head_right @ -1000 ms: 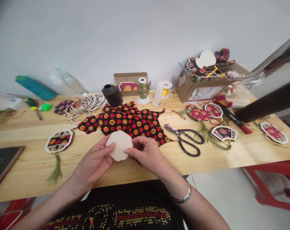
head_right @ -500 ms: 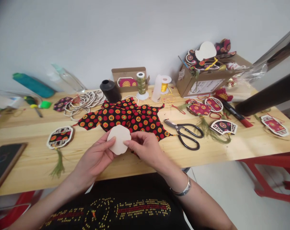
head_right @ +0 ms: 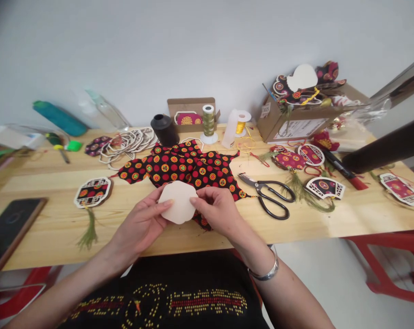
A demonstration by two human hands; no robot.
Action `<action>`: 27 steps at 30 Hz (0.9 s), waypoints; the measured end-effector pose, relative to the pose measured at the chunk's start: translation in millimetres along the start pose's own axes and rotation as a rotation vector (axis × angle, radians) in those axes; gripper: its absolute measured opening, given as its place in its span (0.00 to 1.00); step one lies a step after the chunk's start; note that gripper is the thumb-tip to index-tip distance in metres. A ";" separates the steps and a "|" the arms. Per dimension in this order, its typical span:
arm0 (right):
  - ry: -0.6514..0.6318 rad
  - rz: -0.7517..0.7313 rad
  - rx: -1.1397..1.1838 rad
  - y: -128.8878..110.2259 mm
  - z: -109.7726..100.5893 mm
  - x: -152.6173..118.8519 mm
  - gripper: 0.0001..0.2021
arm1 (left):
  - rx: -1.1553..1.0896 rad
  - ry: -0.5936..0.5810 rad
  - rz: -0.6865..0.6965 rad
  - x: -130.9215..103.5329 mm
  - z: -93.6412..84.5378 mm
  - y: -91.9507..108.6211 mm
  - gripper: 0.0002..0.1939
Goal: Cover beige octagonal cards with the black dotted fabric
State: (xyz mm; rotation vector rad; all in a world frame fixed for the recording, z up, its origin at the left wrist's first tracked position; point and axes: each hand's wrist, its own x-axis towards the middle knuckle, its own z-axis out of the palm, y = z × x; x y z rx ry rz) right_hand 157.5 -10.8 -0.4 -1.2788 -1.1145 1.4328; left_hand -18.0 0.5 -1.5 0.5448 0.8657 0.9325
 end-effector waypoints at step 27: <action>-0.194 -0.161 -0.392 -12.4 -16.1 -20.7 0.11 | 0.547 -0.198 -0.007 -6.5 -9.1 15.2 0.17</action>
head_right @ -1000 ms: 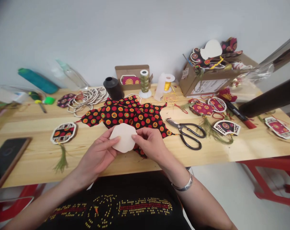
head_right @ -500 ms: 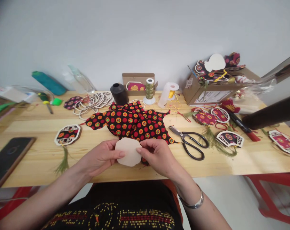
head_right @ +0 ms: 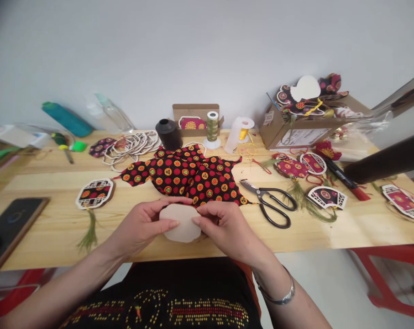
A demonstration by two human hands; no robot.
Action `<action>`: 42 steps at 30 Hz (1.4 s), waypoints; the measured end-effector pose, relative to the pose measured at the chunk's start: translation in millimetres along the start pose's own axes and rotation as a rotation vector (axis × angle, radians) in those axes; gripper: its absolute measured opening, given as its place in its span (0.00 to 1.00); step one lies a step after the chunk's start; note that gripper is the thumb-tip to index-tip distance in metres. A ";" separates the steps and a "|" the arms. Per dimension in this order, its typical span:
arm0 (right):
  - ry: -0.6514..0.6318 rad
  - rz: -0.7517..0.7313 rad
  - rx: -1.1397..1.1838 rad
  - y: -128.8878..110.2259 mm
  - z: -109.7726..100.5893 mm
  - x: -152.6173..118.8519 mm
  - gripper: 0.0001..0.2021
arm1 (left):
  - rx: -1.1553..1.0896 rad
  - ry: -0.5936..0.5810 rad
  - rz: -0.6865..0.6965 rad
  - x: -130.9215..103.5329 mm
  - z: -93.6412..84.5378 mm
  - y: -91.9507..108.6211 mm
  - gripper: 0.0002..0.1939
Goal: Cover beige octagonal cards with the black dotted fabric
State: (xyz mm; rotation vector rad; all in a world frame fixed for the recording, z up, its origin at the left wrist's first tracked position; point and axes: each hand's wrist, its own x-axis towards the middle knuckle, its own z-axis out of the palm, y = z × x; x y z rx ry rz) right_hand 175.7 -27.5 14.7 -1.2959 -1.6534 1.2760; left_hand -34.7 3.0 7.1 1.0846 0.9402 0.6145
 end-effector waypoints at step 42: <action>-0.007 -0.039 -0.041 -3.5 -7.5 1.8 0.07 | 0.006 0.024 -0.036 0.2 8.7 6.0 0.08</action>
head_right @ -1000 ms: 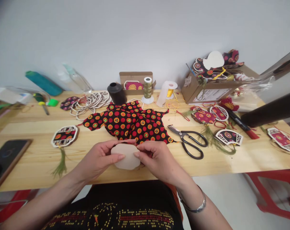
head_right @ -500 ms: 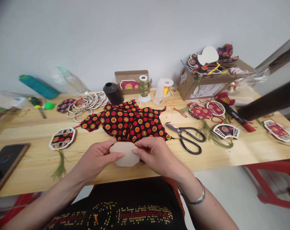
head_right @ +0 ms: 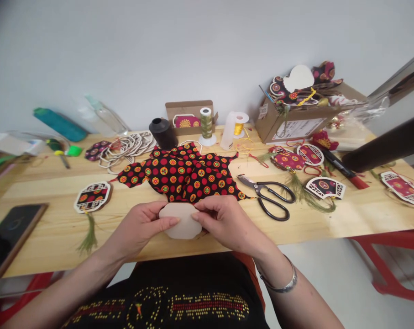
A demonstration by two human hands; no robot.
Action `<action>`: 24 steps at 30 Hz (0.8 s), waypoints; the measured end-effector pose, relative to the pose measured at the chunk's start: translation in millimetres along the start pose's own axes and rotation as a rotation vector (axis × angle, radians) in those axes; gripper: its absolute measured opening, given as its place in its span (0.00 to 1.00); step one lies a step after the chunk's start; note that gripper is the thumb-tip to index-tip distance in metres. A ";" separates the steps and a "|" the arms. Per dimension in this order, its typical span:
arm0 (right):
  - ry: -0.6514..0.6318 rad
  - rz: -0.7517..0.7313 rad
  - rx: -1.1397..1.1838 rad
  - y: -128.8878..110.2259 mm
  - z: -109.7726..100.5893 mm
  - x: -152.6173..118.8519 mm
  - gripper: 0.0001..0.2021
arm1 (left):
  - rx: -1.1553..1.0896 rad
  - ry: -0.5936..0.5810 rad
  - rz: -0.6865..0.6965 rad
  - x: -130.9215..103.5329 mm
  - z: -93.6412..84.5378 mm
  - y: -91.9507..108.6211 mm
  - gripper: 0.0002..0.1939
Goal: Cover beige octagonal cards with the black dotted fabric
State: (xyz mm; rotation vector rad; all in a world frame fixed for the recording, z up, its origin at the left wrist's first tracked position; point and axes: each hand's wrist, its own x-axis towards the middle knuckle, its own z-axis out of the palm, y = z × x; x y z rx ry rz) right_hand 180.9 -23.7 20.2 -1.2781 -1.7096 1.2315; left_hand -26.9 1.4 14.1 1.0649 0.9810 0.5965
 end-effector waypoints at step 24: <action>-0.060 0.119 0.855 6.2 39.1 14.7 0.21 | -0.529 0.194 -0.042 9.0 -7.0 -9.7 0.17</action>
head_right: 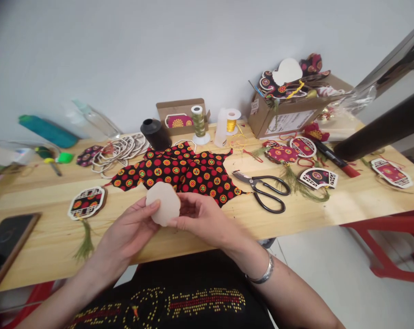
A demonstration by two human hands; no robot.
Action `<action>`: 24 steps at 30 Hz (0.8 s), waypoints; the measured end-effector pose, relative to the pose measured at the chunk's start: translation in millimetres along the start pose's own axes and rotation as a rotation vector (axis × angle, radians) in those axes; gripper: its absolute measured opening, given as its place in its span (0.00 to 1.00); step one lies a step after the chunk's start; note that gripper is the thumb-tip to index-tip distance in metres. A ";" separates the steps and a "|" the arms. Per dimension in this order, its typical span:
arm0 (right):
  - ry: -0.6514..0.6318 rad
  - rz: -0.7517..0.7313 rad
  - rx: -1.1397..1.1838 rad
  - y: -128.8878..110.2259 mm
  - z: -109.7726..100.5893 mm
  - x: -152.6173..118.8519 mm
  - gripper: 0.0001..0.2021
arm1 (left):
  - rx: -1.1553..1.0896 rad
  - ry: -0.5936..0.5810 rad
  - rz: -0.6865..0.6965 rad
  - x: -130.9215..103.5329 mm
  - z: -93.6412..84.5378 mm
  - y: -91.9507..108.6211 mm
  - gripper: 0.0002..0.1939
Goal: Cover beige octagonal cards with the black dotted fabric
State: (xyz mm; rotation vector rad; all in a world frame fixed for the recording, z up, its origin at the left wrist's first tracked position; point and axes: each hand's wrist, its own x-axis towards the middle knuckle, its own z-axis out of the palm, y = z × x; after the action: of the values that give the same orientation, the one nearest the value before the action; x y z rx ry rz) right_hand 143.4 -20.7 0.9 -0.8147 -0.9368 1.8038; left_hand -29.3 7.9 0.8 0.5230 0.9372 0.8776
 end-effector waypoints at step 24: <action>0.223 0.016 -0.083 -6.6 -1.5 3.8 0.08 | -0.132 0.020 -0.121 3.3 -0.2 -1.3 0.15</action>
State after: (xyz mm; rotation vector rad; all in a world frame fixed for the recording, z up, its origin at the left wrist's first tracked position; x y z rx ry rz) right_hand 146.1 -14.9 5.3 -1.0543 -0.8656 1.6560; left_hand -27.9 9.9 -1.8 0.3411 0.9126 0.8306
